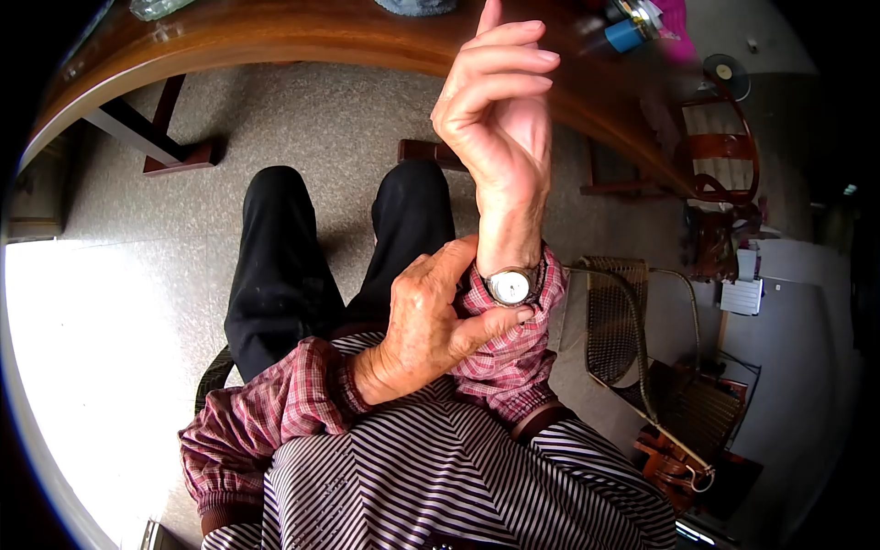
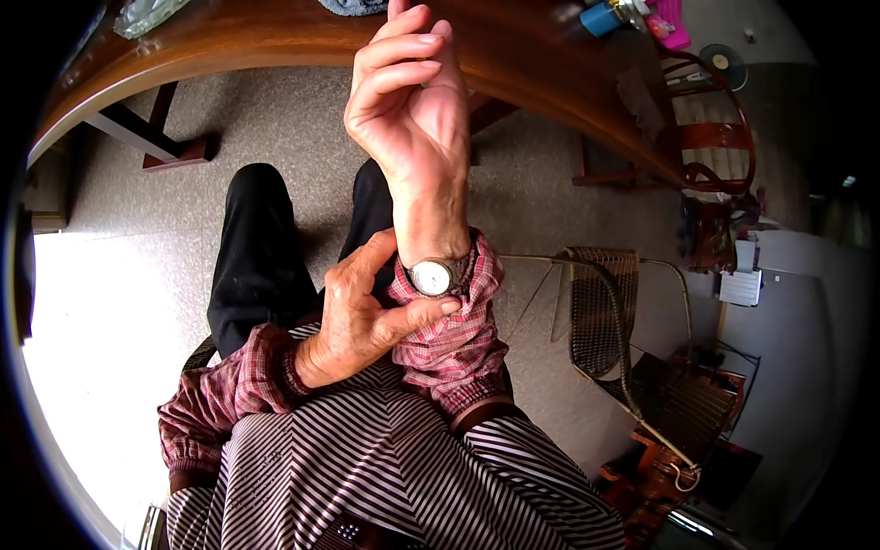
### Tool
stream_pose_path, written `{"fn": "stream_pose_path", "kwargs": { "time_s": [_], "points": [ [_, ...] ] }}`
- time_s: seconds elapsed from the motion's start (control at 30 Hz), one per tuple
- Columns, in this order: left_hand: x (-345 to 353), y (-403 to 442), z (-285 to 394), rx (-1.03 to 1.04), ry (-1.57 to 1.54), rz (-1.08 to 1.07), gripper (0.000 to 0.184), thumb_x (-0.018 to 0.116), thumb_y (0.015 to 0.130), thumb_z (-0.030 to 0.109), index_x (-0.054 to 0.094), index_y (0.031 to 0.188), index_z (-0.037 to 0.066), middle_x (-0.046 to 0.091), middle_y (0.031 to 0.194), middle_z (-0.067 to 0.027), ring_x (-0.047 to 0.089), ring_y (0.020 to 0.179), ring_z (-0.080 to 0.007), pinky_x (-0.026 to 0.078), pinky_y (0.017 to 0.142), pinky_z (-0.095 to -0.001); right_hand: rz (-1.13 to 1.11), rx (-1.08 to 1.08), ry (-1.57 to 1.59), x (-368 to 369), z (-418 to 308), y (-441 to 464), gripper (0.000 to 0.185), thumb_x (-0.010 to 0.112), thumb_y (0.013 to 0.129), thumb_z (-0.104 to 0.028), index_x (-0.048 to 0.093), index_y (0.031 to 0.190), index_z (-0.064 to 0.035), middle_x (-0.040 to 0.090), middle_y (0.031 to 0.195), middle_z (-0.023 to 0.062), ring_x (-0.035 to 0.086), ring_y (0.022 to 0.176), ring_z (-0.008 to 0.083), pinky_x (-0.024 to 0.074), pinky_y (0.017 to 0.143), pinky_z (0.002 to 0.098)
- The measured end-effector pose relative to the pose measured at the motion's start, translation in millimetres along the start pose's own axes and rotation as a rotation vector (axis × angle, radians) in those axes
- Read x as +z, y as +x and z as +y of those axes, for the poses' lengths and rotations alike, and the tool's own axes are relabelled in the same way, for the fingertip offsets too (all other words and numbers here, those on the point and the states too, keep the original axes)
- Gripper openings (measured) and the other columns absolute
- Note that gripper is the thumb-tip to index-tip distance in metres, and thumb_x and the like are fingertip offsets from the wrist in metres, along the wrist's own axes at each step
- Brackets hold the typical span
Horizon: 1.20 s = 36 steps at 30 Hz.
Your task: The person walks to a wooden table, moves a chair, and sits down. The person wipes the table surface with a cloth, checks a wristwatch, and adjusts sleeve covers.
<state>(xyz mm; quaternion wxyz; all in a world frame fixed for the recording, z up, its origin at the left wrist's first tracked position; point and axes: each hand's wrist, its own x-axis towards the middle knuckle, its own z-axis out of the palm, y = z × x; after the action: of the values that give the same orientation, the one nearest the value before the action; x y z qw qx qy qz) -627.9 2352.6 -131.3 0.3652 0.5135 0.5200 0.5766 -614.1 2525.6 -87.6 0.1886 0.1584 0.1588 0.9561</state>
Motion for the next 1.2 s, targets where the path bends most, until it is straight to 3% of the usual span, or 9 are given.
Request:
{"fn": "stream_pose_path", "kwargs": {
  "time_s": [0.77, 1.2],
  "points": [
    [3, 0, -1, -0.032, -0.013, 0.026, 0.055, 0.086, 0.068, 0.035, 0.061, 0.102, -0.001, 0.064, 0.079, -0.0094, 0.058, 0.071, -0.0141, 0.048, 0.067, -0.0287, 0.010, -0.018, 0.028, -7, -10, -1, 0.031, 0.062, 0.090, -0.012, 0.062, 0.119, -0.0002, 0.069, 0.094, 0.0095, 0.062, 0.073, 0.0136, 0.0543, 0.061, 0.0228],
    [6, 1, -4, -0.008, -0.039, 0.015, 0.054, 0.087, 0.069, 0.031, 0.060, 0.102, -0.003, 0.064, 0.082, -0.0078, 0.058, 0.077, -0.0100, 0.049, 0.070, -0.0267, 0.028, -0.044, 0.075, -8, -16, -9, 0.030, 0.062, 0.090, -0.012, 0.063, 0.118, 0.0000, 0.069, 0.094, 0.0095, 0.062, 0.073, 0.0138, 0.0542, 0.061, 0.0231]
  ]
}}
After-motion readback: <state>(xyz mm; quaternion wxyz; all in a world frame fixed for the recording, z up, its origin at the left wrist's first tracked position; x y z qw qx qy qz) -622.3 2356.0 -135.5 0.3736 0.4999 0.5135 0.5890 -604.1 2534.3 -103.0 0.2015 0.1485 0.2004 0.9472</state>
